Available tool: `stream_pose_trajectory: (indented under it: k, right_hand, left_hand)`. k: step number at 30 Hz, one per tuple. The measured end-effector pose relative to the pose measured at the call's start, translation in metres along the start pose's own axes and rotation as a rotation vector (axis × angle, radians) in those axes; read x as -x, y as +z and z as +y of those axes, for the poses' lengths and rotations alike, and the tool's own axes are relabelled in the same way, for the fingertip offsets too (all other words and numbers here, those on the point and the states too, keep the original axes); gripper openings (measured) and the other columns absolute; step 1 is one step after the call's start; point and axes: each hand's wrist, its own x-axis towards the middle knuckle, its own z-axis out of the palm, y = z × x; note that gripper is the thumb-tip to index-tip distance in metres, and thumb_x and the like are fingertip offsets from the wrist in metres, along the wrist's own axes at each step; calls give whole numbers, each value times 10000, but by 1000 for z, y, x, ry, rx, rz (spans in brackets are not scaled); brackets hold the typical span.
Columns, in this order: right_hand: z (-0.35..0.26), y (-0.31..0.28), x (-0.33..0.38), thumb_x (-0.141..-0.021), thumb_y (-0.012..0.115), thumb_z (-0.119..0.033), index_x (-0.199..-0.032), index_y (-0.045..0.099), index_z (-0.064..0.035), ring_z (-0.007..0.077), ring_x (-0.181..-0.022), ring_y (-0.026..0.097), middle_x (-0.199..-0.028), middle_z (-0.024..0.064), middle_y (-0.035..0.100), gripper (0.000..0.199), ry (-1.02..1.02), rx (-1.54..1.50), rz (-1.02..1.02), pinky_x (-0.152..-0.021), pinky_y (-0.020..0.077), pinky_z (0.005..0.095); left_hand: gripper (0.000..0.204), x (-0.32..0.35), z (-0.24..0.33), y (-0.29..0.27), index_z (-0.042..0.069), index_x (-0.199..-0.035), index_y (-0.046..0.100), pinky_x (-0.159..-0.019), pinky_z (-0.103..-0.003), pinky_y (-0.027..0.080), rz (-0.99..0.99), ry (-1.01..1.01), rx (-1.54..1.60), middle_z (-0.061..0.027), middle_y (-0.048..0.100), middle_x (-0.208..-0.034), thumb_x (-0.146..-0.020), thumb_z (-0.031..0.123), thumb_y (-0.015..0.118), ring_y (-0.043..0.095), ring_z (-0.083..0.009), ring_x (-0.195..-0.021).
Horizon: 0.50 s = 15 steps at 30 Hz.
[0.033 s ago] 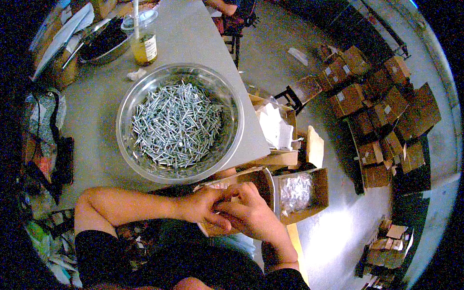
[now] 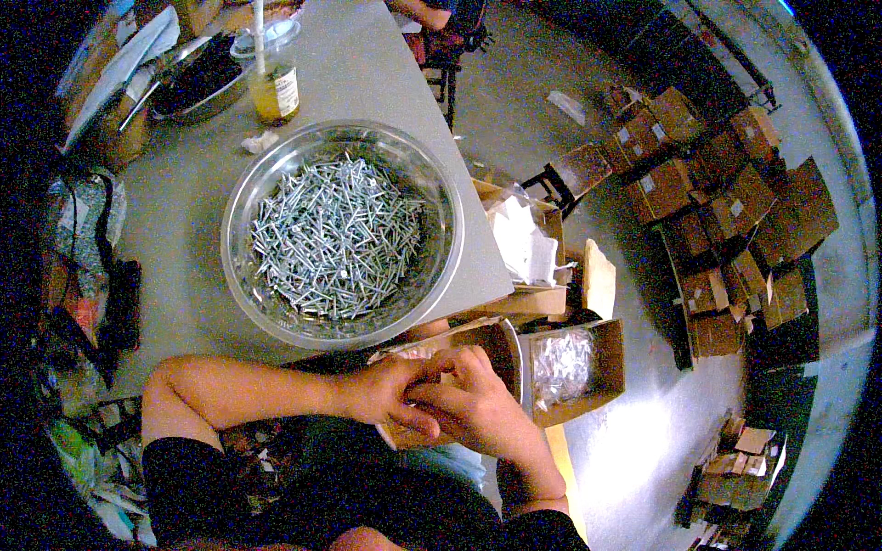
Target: The person repeatedly picks individual nails from a large metal bowl and places them into a small plastic bag held in a cardboard box. The task involves repetitive one-at-a-time handling of the nails to fill the bag.
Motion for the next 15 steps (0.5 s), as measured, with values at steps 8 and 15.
stream_pose_trajectory:
  k: [8,15]
  right_hand:
    - [8,7,6,-681,751,-109,-833,673,-88,340,-1031,501,-1110,112,560,172,-177,-33,227,-886,435,428]
    - [42,2,25,-691,742,-88,-813,690,-60,295,-826,645,-920,101,663,136,251,118,282,-738,527,380]
  left_hand:
    - [655,0,-12,10,33,-1230,421,-826,-383,466,116,219,161,-164,577,-1007,-924,611,408,598,-243,-923]
    - [356,-4,-10,9,38,-1073,520,-802,-355,455,406,140,15,-128,563,-958,-916,353,573,583,-248,-884]
